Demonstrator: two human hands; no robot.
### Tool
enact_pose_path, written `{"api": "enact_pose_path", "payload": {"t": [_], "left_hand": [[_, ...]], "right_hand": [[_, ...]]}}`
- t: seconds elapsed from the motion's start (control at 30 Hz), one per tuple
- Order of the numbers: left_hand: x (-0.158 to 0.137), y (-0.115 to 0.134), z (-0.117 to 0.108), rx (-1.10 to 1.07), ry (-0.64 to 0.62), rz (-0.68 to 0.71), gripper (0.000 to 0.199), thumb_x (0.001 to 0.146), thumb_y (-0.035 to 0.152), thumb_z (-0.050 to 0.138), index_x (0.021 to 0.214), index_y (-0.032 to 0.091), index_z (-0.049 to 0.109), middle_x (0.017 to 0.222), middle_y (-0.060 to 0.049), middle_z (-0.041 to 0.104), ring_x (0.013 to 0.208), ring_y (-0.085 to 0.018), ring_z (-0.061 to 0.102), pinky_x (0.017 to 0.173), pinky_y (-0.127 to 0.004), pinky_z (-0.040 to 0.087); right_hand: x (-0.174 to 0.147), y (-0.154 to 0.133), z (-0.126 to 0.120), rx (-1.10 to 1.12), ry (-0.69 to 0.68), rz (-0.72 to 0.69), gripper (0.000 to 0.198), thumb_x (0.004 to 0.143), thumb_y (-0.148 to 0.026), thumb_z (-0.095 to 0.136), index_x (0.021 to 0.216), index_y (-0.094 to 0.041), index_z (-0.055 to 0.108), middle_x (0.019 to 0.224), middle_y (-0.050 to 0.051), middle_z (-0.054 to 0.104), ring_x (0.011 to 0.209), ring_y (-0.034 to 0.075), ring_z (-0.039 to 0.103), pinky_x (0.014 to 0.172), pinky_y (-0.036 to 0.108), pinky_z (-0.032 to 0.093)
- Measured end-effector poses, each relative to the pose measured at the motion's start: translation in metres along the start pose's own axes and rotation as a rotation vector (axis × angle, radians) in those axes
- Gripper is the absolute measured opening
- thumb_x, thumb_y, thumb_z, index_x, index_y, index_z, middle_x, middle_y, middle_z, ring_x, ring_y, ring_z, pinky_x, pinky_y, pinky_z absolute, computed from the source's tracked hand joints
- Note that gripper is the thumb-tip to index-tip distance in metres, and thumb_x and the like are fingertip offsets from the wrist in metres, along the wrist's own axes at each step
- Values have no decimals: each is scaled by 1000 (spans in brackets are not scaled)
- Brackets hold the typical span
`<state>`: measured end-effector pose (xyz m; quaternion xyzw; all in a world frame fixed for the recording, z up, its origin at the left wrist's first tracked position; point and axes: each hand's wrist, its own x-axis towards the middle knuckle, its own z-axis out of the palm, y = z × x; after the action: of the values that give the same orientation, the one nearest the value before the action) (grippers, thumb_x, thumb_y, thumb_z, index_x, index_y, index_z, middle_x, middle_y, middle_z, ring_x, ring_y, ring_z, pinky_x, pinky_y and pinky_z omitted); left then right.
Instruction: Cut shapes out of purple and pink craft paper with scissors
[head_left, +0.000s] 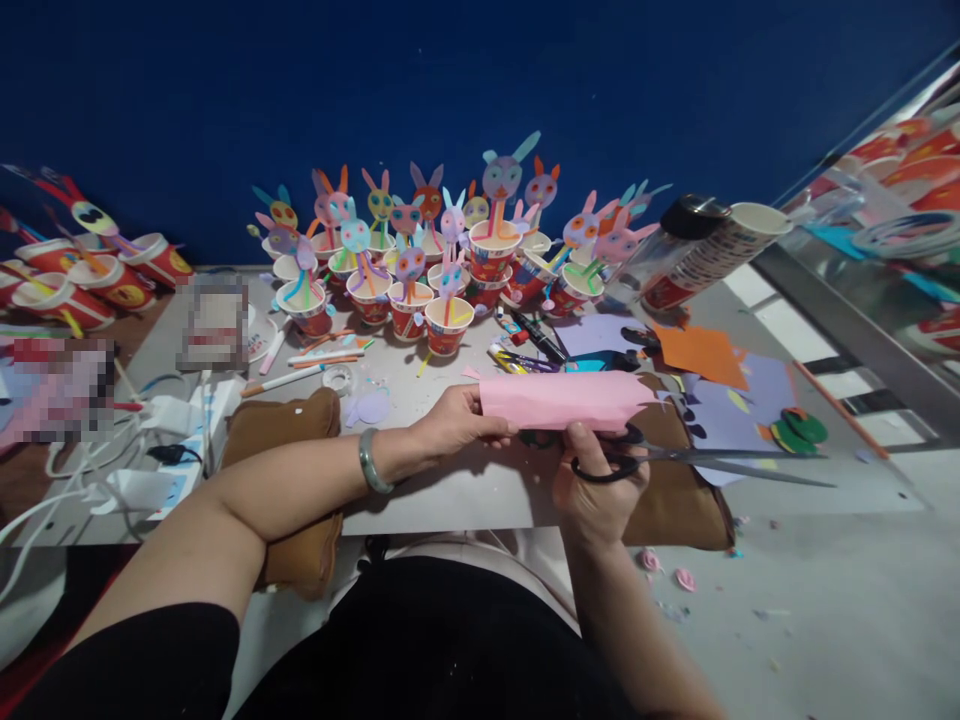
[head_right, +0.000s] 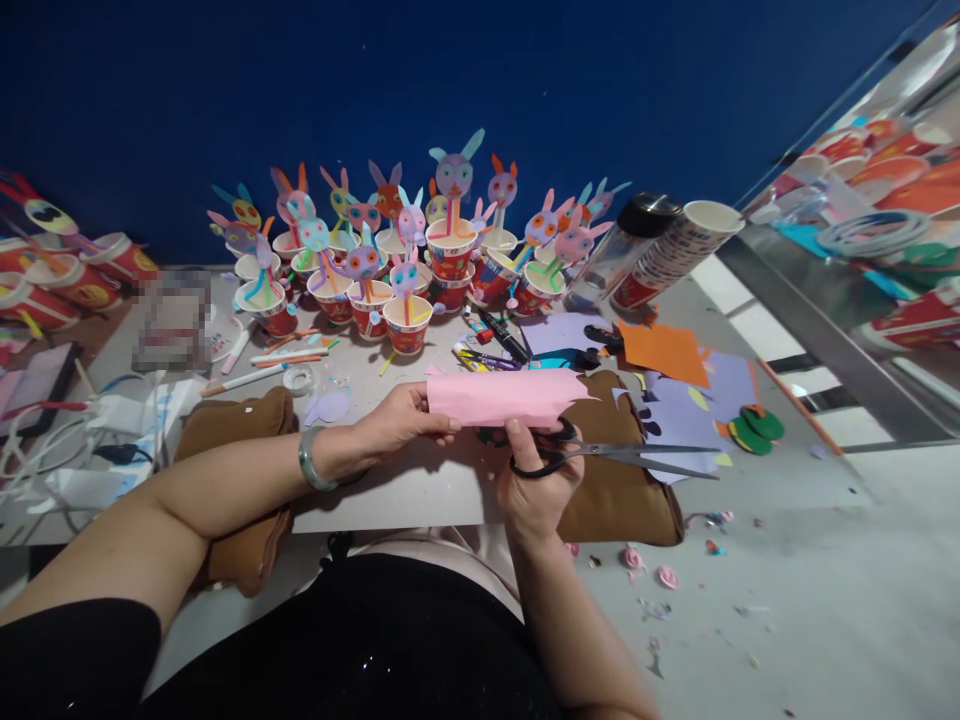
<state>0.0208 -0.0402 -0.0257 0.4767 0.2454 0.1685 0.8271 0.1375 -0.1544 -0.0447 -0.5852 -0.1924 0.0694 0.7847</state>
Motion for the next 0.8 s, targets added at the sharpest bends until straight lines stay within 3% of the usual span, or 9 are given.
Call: {"api": "enact_pose_path", "payload": {"t": [0.33,0.43,0.6,0.8], "left_hand": [[-2,-6,2,78,15,174,50,61,41,87,92,8,67,70,-1,64,60,-9,56,60,-23,47],[-3,-7,2,65,3,189,50,59,41,88,93,9,68,74,-2,66,64,-9,58,63,-23,49],[-3,-8,3,55,-14,176,46,60,38,87,88,9,65,69,-2,64,60,-10,58,58,-23,48],[-6,-2,5,73,-13,140,40,62,35,85,85,8,66,66,-2,64,57,-9,58,57,-24,48]], "right_hand": [[-23,-14,19,-72,-230,119,18,69,-24,82,69,-17,66,62,0,67,55,15,62,62,33,58],[-19,-10,15,-116,-217,87,16,69,-25,82,70,-17,69,66,0,69,57,15,62,63,32,57],[-12,-4,4,-240,-288,2,24,70,-30,82,60,-19,64,50,-5,57,47,12,53,56,30,52],[-3,-7,-3,-255,-257,-105,18,69,-25,83,73,-16,68,69,0,68,63,15,61,64,30,53]]}}
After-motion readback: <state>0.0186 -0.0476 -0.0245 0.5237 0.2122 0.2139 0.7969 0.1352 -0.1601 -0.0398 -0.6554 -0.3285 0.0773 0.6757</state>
